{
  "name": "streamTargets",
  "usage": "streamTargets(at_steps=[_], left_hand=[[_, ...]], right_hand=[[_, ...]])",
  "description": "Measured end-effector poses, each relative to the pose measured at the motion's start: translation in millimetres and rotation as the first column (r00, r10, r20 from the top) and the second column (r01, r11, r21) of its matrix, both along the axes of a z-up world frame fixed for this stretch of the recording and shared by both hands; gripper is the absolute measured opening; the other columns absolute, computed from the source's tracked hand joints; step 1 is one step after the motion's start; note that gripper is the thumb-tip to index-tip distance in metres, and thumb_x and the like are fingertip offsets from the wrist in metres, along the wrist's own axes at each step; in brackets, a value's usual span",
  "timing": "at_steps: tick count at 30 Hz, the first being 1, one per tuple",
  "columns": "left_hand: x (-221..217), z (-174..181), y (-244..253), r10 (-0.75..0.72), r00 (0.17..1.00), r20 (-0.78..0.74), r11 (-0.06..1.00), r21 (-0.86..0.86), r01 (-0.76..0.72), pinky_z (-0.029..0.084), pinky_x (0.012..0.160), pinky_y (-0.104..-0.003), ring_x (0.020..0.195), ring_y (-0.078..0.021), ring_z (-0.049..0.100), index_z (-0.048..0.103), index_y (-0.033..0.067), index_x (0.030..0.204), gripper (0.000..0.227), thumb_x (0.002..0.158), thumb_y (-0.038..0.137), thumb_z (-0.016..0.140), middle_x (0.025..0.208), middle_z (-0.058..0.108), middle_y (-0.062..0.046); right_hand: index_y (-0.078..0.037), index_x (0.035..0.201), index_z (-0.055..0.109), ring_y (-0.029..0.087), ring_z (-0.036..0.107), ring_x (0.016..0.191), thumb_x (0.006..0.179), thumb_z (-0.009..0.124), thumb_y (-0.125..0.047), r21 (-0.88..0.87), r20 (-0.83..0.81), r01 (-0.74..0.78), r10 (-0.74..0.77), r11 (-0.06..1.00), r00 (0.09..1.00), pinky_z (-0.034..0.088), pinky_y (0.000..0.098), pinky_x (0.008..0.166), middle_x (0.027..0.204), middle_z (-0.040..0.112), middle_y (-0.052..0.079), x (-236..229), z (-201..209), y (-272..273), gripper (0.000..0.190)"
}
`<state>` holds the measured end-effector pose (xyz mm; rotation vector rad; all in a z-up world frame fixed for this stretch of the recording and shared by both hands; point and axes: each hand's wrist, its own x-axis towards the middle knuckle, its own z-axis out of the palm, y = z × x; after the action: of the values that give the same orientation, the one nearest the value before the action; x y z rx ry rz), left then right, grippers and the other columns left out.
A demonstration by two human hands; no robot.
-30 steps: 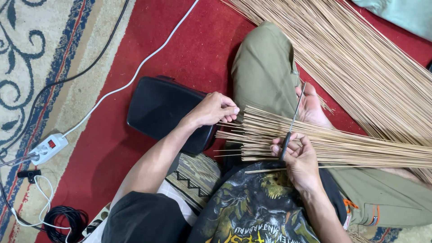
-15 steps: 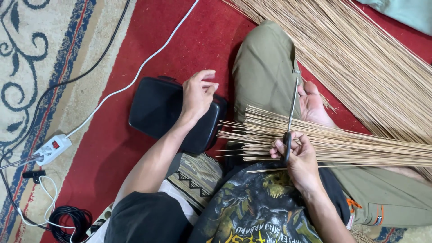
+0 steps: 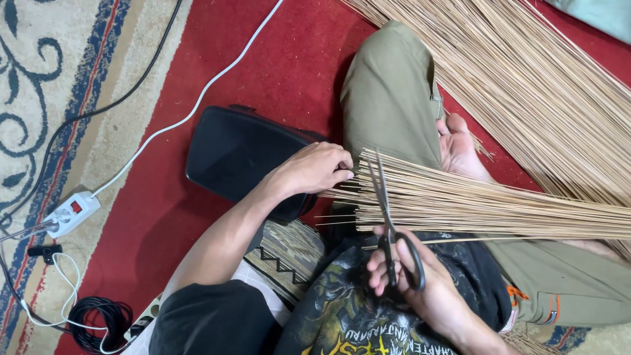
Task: Trimming bundles of thin wooden sticks to a uniform length using a pair of scissors while sitting on the floor.
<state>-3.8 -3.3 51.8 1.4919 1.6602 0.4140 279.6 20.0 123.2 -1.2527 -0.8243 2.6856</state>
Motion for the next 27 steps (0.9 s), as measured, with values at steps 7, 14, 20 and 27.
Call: streamTargets(at_steps=[7, 14, 20, 27], left_hand=[[-5, -14, -3, -0.049, 0.998, 0.03, 0.999, 0.002, 0.049, 0.057, 0.078, -0.042, 0.079, -0.0296, 0.071, 0.077, 0.0018, 0.089, 0.012, 0.085, 0.011, 0.07, 0.097, 0.075, -0.01], [-3, -24, -4, -0.029, 0.999, 0.023, 0.999, 0.026, 0.028, 0.056, 0.079, -0.043, 0.08, -0.03, 0.071, 0.074, 0.0026, 0.085, 0.009, 0.084, 0.007, 0.066, 0.093, 0.074, -0.01], [-3, -26, -5, -0.031, 0.999, 0.011, 0.998, 0.054, 0.03, 0.056, 0.077, -0.043, 0.078, -0.0298, 0.071, 0.072, 0.0026, 0.084, 0.009, 0.085, 0.006, 0.064, 0.091, 0.074, -0.01], [-2, -24, -4, -0.032, 0.999, 0.008, 0.999, 0.042, 0.032, 0.057, 0.075, -0.043, 0.076, -0.0302, 0.072, 0.071, 0.001, 0.086, 0.011, 0.088, 0.005, 0.062, 0.091, 0.075, -0.011]], right_hand=[[-0.003, 0.137, 0.056, 0.032, 0.067, 0.074, 0.1, 0.049, -0.029, -0.181, 0.188, -0.128, 0.162, 0.975, 0.969, 0.052, 0.0432, 0.062, 0.087, 0.067, 0.024, -9, 11, -20, 0.045], [-0.001, 0.138, 0.057, 0.032, 0.064, 0.074, 0.103, 0.046, -0.029, -0.16, 0.277, -0.047, 0.09, 0.986, 0.956, 0.05, 0.043, 0.065, 0.088, 0.064, 0.025, -18, 10, -25, 0.046], [0.0, 0.137, 0.057, 0.031, 0.064, 0.075, 0.102, 0.048, -0.03, -0.15, 0.29, -0.03, 0.073, 0.988, 0.954, 0.05, 0.0425, 0.065, 0.088, 0.064, 0.024, -26, -1, -27, 0.047], [-0.002, 0.135, 0.056, 0.032, 0.065, 0.076, 0.103, 0.048, -0.027, -0.146, 0.299, -0.036, 0.078, 0.989, 0.951, 0.051, 0.0429, 0.066, 0.089, 0.064, 0.023, -27, -6, -30, 0.042]])
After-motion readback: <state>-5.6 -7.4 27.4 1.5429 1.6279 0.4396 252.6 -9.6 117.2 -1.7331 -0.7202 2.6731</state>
